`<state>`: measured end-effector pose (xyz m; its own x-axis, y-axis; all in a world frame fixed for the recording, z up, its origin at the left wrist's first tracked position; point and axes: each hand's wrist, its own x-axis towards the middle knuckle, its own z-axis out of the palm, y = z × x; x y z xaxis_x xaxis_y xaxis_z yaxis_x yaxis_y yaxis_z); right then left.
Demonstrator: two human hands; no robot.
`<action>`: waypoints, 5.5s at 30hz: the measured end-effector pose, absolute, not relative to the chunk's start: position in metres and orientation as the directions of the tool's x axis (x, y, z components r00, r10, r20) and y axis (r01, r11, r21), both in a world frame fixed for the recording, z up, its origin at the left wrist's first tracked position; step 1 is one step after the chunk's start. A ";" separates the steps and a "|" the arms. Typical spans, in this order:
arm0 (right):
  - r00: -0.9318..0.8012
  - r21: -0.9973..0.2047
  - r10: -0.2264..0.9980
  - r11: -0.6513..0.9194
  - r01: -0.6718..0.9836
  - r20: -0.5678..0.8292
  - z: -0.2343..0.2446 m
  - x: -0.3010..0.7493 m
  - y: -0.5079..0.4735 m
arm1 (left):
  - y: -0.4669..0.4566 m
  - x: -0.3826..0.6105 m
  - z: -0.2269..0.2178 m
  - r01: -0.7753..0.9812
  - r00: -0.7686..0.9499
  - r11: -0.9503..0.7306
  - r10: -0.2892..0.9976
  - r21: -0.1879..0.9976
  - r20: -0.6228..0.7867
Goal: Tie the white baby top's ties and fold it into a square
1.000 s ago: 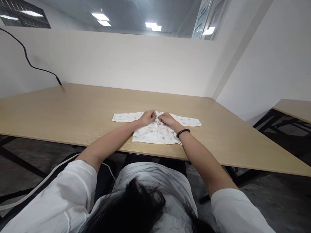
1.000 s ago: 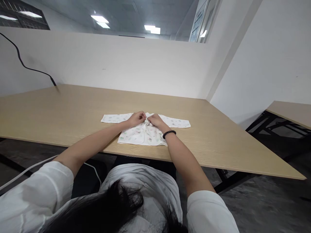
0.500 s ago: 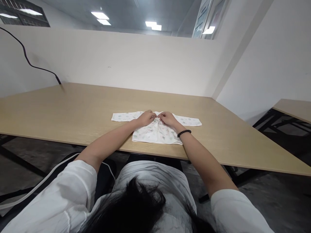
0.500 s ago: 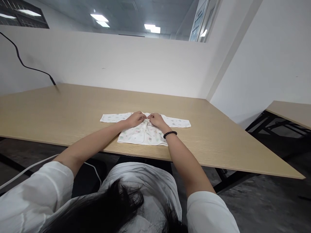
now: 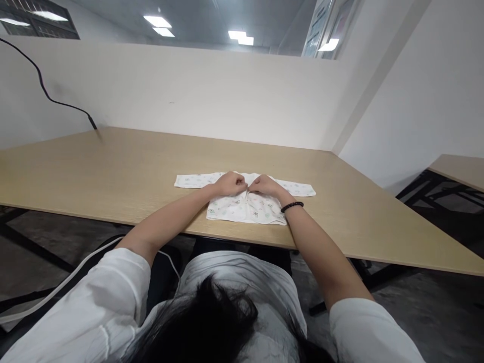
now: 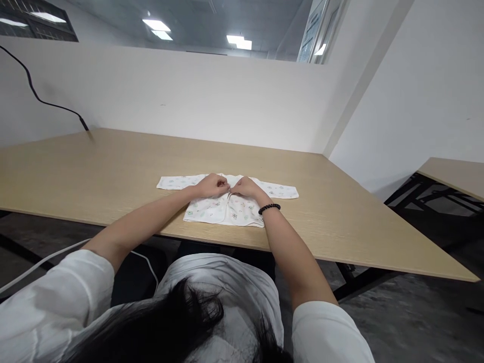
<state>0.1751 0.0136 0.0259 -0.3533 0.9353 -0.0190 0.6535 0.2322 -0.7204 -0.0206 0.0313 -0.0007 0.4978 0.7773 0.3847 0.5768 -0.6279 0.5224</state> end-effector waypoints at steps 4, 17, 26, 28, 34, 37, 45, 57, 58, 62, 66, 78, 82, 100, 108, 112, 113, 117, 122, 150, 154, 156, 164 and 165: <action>-0.405 -0.732 0.913 0.250 0.634 -0.040 0.029 0.176 0.013 | 0.027 -0.021 0.002 0.519 0.551 -0.573 0.792 0.635 0.265; -0.446 -0.771 0.891 0.220 0.597 -0.091 0.025 0.183 0.021 | 0.036 -0.026 0.002 0.476 0.636 -0.501 0.764 0.723 0.111; -0.466 -0.833 0.870 0.130 0.537 -0.164 0.025 0.185 0.027 | 0.035 -0.027 0.005 0.526 0.627 -0.480 0.777 0.702 0.061; -0.435 -0.836 0.884 0.101 0.539 -0.173 0.023 0.184 0.029 | 0.034 -0.026 0.004 0.529 0.622 -0.477 0.780 0.702 0.062; -0.362 -0.773 0.920 0.117 0.623 -0.152 0.020 0.179 0.027 | 0.032 -0.026 0.005 0.489 0.628 -0.460 0.775 0.741 0.066; -0.344 -0.737 0.928 0.133 0.663 -0.142 0.022 0.175 0.023 | 0.031 -0.027 0.006 0.440 0.646 -0.444 0.760 0.781 0.068; -0.353 -0.746 0.919 0.111 0.657 -0.174 0.024 0.175 0.024 | 0.033 -0.029 0.008 0.462 0.604 -0.410 0.795 0.787 0.059; -0.284 -0.814 0.946 0.037 0.580 -0.159 0.020 0.177 0.027 | 0.032 -0.030 0.006 0.518 0.576 -0.464 0.810 0.719 0.109; -0.291 -0.813 0.945 0.052 0.580 -0.147 0.019 0.177 0.027 | 0.031 -0.031 0.007 0.516 0.583 -0.490 0.802 0.703 0.130; -0.291 -0.808 0.952 0.097 0.581 -0.095 0.020 0.176 0.025 | 0.027 -0.036 0.012 0.514 0.673 -0.643 0.713 0.568 0.198; -0.368 -0.738 0.923 0.169 0.654 -0.115 0.032 0.178 0.016 | 0.028 -0.039 0.015 0.624 0.680 -0.678 0.716 0.388 0.157; -0.609 -0.615 0.733 0.338 0.712 -0.302 0.044 0.177 0.003 | 0.021 -0.035 0.017 0.589 0.654 -0.687 0.714 0.425 0.250; -0.601 -0.611 0.743 0.337 0.716 -0.295 0.043 0.177 0.002 | 0.012 -0.030 0.023 0.376 0.767 -0.596 0.630 0.709 0.122; -0.604 -0.614 0.750 0.349 0.708 -0.269 0.041 0.176 0.005 | 0.020 -0.033 0.023 0.374 0.809 -0.401 0.582 0.837 -0.082; -0.586 -0.650 0.767 0.308 0.695 -0.263 0.040 0.179 0.006 | 0.019 -0.033 0.025 0.369 0.815 -0.378 0.571 0.849 -0.100; -0.588 -0.661 0.762 0.297 0.689 -0.271 0.040 0.180 0.007 | 0.018 -0.033 0.025 0.357 0.820 -0.384 0.565 0.851 -0.090; -0.592 -0.663 0.759 0.297 0.687 -0.273 0.040 0.180 0.008 | 0.019 -0.033 0.024 0.355 0.819 -0.386 0.568 0.852 -0.084; -0.611 -0.675 0.743 0.303 0.673 -0.275 0.040 0.179 0.008 | 0.021 -0.034 0.021 0.355 0.803 -0.393 0.593 0.848 -0.061; -0.606 -0.674 0.743 0.295 0.678 -0.284 0.041 0.178 0.006 | 0.021 -0.034 0.020 0.366 0.801 -0.396 0.595 0.842 -0.069; -0.672 -0.736 0.679 0.286 0.613 -0.296 0.038 0.181 0.011 | 0.022 -0.035 0.020 0.380 0.813 -0.406 0.575 0.831 -0.091; -0.643 -0.711 0.701 0.279 0.646 -0.309 0.039 0.179 0.009 | 0.024 -0.035 0.019 0.370 0.825 -0.409 0.558 0.834 -0.093; -0.615 -0.693 0.722 0.267 0.669 -0.316 0.041 0.177 0.007 | 0.024 -0.035 0.018 0.366 0.826 -0.408 0.556 0.837 -0.091; -0.517 -0.653 0.784 0.197 0.731 -0.342 0.046 0.170 0.000 | 0.025 -0.036 0.017 0.338 0.831 -0.419 0.553 0.843 -0.058; -0.496 -0.648 0.794 0.176 0.741 -0.352 0.047 0.168 -0.001 | 0.025 -0.036 0.017 0.329 0.833 -0.422 0.551 0.845 -0.049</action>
